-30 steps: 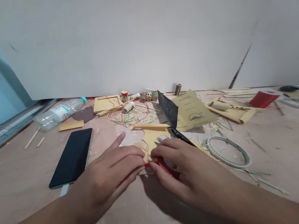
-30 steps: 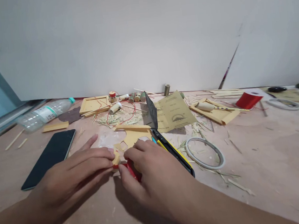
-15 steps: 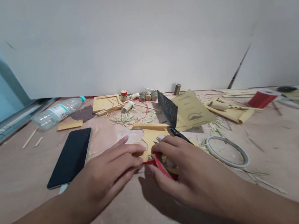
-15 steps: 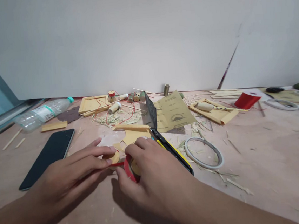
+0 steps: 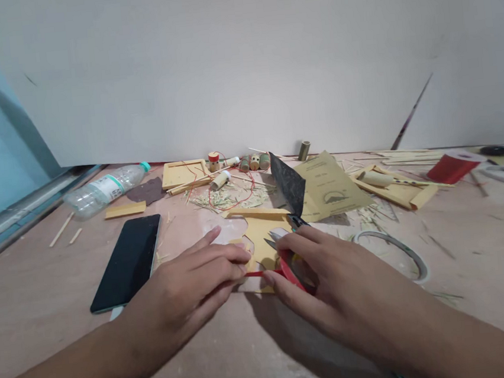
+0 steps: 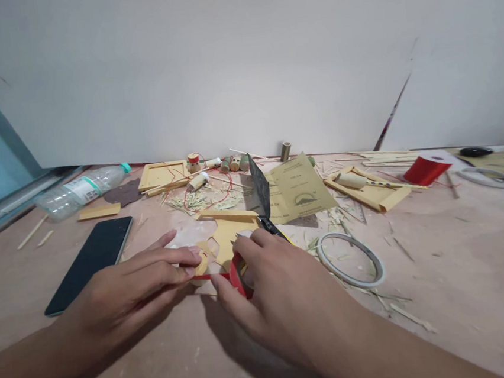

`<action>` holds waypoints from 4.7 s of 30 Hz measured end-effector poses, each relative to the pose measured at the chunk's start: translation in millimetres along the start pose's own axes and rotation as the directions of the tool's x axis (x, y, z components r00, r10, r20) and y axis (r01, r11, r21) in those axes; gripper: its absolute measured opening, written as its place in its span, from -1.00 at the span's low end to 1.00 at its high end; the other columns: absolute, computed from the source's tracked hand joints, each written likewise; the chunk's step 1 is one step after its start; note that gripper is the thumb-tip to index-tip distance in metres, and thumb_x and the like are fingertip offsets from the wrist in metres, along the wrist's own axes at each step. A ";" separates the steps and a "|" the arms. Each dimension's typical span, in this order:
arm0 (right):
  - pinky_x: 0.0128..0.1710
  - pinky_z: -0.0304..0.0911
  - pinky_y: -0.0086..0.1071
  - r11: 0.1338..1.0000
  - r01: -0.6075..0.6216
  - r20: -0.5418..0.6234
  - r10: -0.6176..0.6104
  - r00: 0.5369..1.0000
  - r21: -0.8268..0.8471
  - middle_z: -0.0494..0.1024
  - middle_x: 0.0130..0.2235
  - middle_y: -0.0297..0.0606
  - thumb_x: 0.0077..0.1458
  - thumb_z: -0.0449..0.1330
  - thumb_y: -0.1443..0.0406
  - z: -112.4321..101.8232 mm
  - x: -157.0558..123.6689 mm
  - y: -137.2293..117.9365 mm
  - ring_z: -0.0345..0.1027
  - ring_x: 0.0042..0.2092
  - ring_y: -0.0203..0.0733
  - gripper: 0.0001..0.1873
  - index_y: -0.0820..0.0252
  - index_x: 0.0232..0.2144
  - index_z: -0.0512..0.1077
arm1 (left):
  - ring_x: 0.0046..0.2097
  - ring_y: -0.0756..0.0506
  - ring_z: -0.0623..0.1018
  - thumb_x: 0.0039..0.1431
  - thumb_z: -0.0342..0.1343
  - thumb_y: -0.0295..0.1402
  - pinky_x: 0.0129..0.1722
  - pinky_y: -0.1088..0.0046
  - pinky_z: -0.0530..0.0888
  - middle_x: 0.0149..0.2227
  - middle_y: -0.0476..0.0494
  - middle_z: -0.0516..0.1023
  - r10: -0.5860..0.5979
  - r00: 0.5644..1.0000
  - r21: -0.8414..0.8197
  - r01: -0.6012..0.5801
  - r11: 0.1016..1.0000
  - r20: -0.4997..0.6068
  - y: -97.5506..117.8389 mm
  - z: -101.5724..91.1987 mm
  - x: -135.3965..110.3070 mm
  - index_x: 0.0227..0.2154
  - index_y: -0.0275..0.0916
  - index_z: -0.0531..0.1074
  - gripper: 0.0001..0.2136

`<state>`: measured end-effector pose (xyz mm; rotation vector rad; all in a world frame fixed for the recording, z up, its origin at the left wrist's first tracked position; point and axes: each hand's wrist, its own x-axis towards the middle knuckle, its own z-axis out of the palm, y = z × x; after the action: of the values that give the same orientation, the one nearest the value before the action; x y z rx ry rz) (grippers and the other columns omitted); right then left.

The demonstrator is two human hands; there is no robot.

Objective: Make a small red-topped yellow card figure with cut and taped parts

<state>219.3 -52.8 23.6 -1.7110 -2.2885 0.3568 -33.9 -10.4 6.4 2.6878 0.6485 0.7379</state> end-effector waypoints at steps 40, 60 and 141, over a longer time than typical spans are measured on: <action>-0.15 0.38 -0.08 0.978 0.147 -0.055 -0.140 0.989 0.151 0.54 -0.22 -0.16 0.38 0.10 0.26 7.7 -1.4 -2.3 0.47 -0.16 0.05 -0.75 0.13 -0.26 0.58 | 0.22 -0.11 0.54 0.46 0.16 -0.51 0.39 0.37 0.37 0.12 -0.20 0.62 0.090 0.990 0.180 -0.069 0.981 -0.112 4.1 5.1 -5.9 0.14 -0.29 0.45 -0.75; -0.14 0.41 -0.06 0.983 0.132 -0.065 -0.124 0.990 0.131 0.58 -0.20 -0.14 0.36 0.11 0.25 8.4 -1.9 -2.2 0.51 -0.15 0.07 -0.74 0.14 -0.25 0.60 | 0.11 -0.09 0.58 0.46 0.13 -0.53 0.38 0.34 0.35 -0.01 -0.14 0.63 0.062 0.992 0.233 -0.035 0.972 -0.109 11.4 8.8 0.3 0.02 -0.29 0.49 -0.84; -0.08 0.36 -0.03 0.991 0.103 -0.073 -0.097 0.993 0.084 0.54 -0.17 -0.12 0.37 0.12 0.25 6.2 10.0 4.7 0.45 -0.09 0.10 -0.77 0.18 -0.15 0.58 | 0.15 -0.11 0.63 0.42 0.19 -0.48 0.14 0.37 0.56 0.12 -0.11 0.65 -0.103 0.994 -0.151 0.099 0.984 -0.022 -10.6 6.8 22.9 -0.08 -0.12 0.61 -0.85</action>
<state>218.5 -42.1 16.8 -1.5357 -2.2639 0.3660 -16.3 8.9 6.2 2.4925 0.7018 0.7690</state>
